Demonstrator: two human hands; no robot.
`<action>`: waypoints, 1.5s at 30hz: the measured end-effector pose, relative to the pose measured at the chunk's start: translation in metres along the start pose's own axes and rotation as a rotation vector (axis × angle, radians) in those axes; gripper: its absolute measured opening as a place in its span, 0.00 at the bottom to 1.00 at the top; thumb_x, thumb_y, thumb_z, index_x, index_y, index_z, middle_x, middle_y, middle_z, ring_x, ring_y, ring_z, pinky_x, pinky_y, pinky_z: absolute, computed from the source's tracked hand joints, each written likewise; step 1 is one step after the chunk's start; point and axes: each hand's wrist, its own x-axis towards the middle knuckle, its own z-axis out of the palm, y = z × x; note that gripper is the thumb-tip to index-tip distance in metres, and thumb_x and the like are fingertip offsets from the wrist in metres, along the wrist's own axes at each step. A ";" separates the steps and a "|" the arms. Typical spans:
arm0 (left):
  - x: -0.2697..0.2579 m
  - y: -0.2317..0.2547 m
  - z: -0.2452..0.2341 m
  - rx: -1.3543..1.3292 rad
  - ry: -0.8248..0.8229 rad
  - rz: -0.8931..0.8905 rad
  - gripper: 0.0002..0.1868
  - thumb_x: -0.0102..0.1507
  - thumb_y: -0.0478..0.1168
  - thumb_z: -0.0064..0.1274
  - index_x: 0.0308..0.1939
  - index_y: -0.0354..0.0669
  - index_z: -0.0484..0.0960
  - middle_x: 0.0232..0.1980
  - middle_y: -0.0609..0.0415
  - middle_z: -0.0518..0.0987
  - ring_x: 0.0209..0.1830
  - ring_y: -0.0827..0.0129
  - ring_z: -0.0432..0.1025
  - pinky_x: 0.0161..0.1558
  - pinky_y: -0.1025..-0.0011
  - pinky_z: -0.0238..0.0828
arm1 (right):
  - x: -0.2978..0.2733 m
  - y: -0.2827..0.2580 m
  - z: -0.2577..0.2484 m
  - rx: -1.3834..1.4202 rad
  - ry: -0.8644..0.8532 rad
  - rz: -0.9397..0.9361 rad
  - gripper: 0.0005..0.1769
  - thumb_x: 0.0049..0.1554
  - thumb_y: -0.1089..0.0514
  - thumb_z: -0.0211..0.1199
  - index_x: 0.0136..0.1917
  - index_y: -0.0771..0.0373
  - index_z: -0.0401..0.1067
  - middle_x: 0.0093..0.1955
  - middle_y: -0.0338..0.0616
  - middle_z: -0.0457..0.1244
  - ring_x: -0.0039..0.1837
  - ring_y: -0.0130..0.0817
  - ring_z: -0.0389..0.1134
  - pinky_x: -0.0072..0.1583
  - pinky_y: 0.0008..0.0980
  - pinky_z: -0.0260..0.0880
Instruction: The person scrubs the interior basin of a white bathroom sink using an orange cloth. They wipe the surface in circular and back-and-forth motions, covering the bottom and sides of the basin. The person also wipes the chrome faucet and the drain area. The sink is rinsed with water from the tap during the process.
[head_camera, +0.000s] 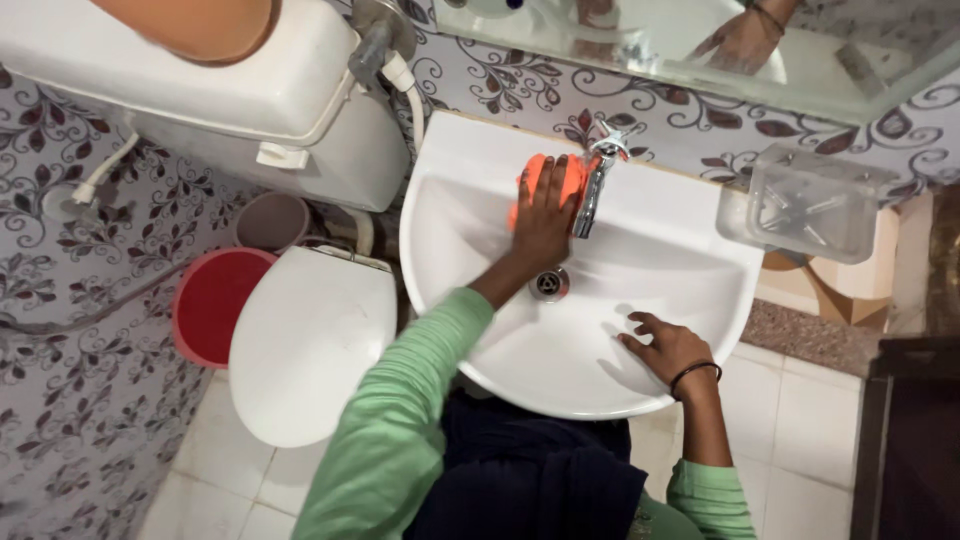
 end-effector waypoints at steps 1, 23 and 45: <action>0.002 0.011 0.003 0.005 -0.011 0.026 0.35 0.56 0.41 0.57 0.69 0.51 0.73 0.82 0.39 0.52 0.84 0.44 0.43 0.74 0.38 0.42 | -0.002 0.000 0.001 -0.006 -0.001 0.008 0.31 0.55 0.32 0.61 0.67 0.43 0.72 0.58 0.35 0.72 0.55 0.36 0.76 0.57 0.39 0.75; 0.012 -0.103 -0.083 -0.174 0.029 -0.021 0.53 0.45 0.65 0.64 0.71 0.49 0.69 0.75 0.41 0.59 0.78 0.42 0.52 0.73 0.40 0.49 | -0.001 0.004 0.001 0.027 0.020 0.001 0.31 0.55 0.33 0.61 0.68 0.44 0.71 0.59 0.34 0.72 0.53 0.35 0.77 0.57 0.38 0.76; 0.015 -0.067 -0.053 -0.058 -0.084 -0.180 0.59 0.36 0.67 0.71 0.66 0.44 0.72 0.81 0.35 0.47 0.82 0.43 0.37 0.73 0.36 0.38 | 0.003 0.003 -0.001 -0.004 -0.019 0.016 0.31 0.55 0.33 0.61 0.68 0.44 0.70 0.59 0.34 0.72 0.53 0.34 0.76 0.57 0.38 0.76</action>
